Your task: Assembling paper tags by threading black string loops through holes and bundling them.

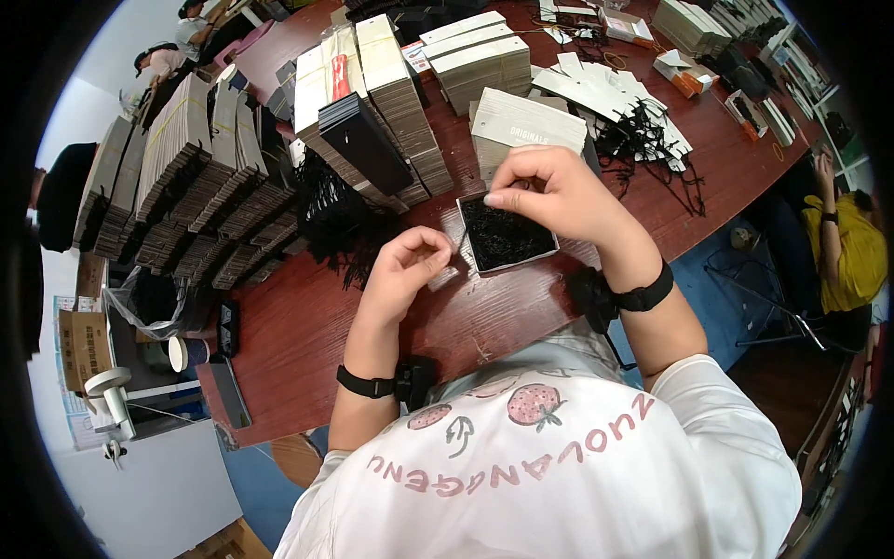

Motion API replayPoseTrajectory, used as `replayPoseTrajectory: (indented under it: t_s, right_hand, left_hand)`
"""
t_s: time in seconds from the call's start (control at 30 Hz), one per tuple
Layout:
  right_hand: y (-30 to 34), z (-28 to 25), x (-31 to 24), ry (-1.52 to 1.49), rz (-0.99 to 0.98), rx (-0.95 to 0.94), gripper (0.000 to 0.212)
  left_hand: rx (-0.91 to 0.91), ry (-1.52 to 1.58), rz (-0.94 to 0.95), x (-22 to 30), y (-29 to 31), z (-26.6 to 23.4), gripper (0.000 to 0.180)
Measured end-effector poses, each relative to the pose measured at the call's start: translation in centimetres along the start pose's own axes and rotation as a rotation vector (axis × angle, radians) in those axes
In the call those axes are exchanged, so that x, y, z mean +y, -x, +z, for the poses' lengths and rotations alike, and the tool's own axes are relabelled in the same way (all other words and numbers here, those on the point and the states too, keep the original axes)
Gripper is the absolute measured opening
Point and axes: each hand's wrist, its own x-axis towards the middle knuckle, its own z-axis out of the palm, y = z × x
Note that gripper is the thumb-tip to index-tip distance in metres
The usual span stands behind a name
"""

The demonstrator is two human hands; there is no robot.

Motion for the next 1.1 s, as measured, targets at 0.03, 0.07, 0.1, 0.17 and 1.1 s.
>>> replayPoseTrajectory:
  t_s: [0.03, 0.07, 0.1, 0.17, 1.1]
  right_hand:
    - [0.0, 0.4, -0.7, 0.037, -0.06, -0.066, 0.012]
    - [-0.1, 1.1, -1.2, 0.059, -0.135, -0.145, 0.01]
    - [0.0, 1.9, -1.3, 0.047, -0.157, -0.19, 0.011]
    - [0.1, 3.3, -2.1, 0.147, -0.166, -0.251, 0.012]
    - [-2.3, -1.0, 0.8, 0.44, -0.138, 0.635, 0.015]
  left_hand:
    - [-0.041, 0.01, 0.047, 0.1, -0.1, 0.3, 0.025]
    - [-0.049, 0.025, 0.149, 0.2, -0.1, 1.0, 0.034]
    - [-0.064, 0.043, 0.249, 0.2, -0.2, 1.5, 0.042]
    - [-0.09, 0.141, 0.236, 0.8, 0.0, 2.3, 0.048]
    - [0.217, 0.349, -0.085, 0.6, -0.4, 0.8, 0.012]
